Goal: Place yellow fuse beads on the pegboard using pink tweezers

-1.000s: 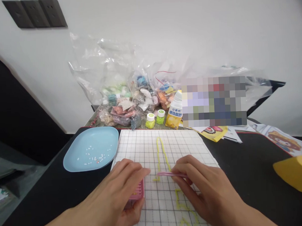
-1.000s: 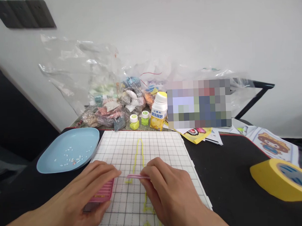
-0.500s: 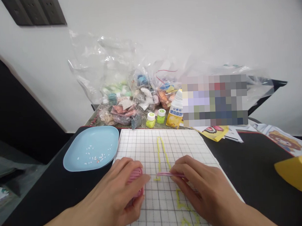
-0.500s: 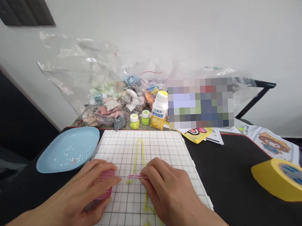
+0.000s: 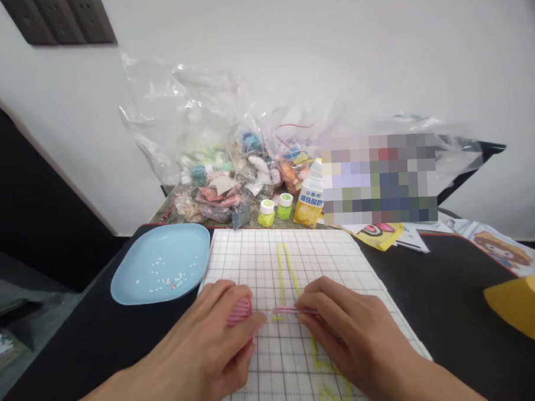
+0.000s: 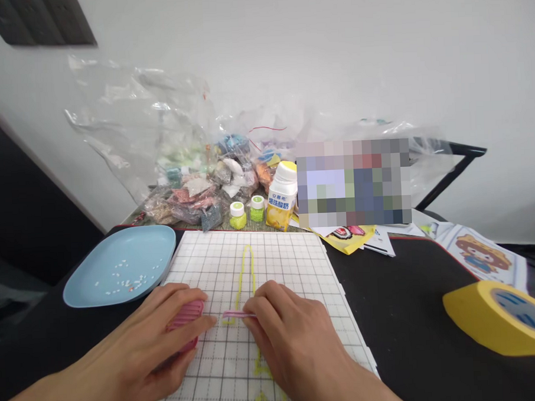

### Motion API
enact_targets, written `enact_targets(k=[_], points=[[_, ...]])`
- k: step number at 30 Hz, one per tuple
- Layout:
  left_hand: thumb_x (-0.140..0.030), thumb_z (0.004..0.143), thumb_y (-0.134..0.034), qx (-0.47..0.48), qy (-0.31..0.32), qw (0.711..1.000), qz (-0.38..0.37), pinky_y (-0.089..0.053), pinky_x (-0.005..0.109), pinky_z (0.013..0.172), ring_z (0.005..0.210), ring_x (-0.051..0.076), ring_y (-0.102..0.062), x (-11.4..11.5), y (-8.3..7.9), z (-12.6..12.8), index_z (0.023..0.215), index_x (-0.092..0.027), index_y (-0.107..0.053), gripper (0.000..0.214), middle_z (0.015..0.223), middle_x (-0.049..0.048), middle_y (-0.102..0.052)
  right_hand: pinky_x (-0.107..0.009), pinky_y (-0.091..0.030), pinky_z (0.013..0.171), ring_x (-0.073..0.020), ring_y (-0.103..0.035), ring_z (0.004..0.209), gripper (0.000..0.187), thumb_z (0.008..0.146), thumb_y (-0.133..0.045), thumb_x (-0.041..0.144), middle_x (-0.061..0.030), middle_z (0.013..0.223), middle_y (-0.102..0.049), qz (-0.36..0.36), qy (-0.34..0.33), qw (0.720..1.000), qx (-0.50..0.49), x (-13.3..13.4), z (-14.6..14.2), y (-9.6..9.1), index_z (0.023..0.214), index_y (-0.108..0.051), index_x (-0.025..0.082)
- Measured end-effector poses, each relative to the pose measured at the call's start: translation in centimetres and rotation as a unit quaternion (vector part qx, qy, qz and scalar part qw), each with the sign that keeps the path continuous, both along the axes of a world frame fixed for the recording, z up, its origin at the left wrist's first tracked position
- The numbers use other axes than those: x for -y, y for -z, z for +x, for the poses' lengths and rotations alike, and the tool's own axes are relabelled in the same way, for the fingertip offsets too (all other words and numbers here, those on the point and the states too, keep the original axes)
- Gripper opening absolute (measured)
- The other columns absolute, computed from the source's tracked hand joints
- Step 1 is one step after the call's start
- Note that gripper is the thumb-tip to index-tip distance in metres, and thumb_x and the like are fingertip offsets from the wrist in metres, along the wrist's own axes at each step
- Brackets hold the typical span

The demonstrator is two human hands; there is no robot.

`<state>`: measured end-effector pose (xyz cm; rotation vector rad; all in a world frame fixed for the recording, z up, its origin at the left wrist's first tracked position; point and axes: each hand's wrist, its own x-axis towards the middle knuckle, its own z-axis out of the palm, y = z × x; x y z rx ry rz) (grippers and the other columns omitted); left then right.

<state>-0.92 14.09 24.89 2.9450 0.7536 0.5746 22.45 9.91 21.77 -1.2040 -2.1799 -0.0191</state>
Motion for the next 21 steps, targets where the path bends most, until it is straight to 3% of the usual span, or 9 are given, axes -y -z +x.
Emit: enact_targets(k=[21], points=[[-0.001,0.079,-0.045,-0.01,-0.007,1.0,-0.013,-0.056,0.039,0.083,0.099,0.026,-0.06,0.28,-0.27,0.07,0.116,-0.025,-0.059,0.047,0.108,0.0068,-0.064,-0.028,-0.051,0.05,-0.0161,-0.061,0.064,0.017,0.098,-0.043,0.018,-0.0036,0.079,-0.062,0.008,-0.001,1.0,0.003,0.0,-0.25,0.22,0.092,-0.059,0.018]])
